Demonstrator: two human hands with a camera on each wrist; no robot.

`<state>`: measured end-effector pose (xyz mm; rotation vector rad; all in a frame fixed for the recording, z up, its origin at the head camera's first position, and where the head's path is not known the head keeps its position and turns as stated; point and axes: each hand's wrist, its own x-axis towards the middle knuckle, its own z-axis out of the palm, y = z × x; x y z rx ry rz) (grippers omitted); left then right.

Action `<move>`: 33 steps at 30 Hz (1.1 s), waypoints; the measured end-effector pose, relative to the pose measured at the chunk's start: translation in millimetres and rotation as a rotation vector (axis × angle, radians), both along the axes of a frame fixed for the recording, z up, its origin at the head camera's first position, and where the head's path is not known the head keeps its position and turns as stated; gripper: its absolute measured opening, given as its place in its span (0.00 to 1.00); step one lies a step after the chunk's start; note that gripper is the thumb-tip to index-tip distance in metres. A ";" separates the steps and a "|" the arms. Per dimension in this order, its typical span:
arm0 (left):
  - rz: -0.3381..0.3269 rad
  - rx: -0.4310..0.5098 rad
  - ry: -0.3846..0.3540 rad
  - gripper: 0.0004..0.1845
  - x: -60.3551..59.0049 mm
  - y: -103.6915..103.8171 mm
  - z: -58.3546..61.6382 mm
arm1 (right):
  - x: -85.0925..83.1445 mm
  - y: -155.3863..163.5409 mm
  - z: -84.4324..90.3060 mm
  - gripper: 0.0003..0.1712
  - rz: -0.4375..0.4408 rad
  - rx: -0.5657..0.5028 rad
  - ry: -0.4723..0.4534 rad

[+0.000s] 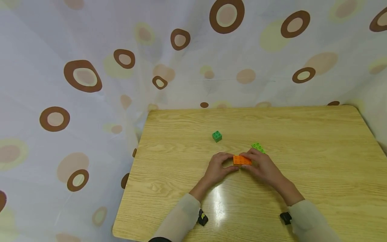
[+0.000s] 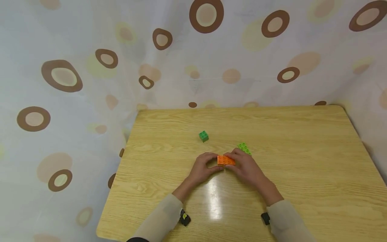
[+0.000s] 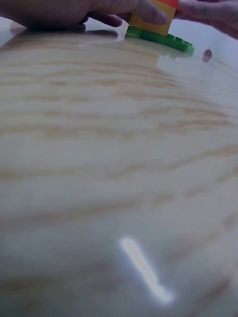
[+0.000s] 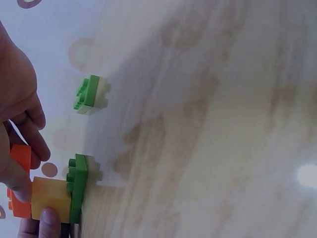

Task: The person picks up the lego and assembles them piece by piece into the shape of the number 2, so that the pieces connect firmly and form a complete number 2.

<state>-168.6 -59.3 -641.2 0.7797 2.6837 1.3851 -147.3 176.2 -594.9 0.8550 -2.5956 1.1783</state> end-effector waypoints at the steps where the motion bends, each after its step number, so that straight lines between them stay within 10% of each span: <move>1: 0.000 0.003 0.001 0.22 0.2 0.3 -0.1 | -0.1 -0.1 1.4 0.22 0.003 0.013 0.006; 14: 0.014 -0.001 -0.009 0.22 1.0 1.4 1.7 | -4.0 -2.3 16.5 0.22 0.011 0.191 -0.041; 33: 0.016 -0.038 0.008 0.23 1.7 1.4 -1.2 | -1.5 -3.0 9.6 0.22 -0.017 0.112 -0.066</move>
